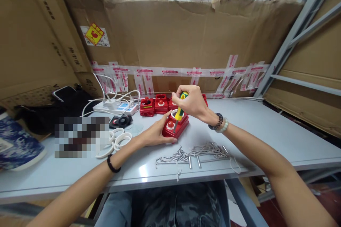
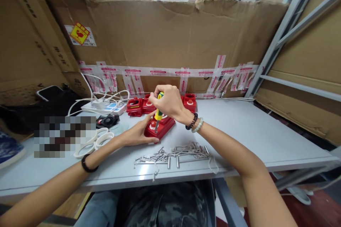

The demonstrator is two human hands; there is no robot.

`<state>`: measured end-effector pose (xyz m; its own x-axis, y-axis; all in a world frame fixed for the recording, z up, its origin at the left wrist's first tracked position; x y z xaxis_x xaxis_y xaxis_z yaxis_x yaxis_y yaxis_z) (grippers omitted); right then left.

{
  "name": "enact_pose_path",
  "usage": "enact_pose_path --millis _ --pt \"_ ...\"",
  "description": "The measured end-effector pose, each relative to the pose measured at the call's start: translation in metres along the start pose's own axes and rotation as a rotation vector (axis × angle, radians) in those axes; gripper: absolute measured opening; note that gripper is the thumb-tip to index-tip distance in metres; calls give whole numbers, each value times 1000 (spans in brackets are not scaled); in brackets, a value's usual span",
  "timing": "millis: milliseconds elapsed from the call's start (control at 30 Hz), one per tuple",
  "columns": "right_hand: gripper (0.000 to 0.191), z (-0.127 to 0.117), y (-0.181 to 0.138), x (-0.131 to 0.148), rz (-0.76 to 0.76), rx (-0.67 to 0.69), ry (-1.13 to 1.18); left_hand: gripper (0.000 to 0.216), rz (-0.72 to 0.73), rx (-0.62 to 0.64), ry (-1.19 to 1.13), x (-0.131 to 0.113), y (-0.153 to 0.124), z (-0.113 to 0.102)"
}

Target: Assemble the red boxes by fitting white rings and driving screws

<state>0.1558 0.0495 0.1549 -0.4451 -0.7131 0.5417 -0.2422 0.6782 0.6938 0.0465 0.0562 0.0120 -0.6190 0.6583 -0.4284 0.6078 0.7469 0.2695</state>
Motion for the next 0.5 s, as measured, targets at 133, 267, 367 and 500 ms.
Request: enact_pose_path --millis 133,267,367,500 --pt "23 -3 0 -1 -11 -19 -9 108 -1 7 12 1 0 1" --pt "23 -5 0 -1 -30 -33 16 111 1 14 37 3 0 3" --pt "23 -7 -1 -1 -42 -54 32 114 11 10 58 4 0 4" --pt "23 -9 -2 -1 -49 -74 35 113 47 2 82 2 0 3"
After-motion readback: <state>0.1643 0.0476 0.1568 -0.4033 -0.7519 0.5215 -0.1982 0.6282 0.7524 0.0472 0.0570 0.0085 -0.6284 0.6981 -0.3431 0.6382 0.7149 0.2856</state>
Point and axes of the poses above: each hand's wrist, its own y-axis towards the middle knuckle, its own z-axis out of the palm, x = y × z, the point moved 8 cm from there along y, towards the middle knuckle, and after that the axes turned 12 degrees about y, right-handed, at the moved point
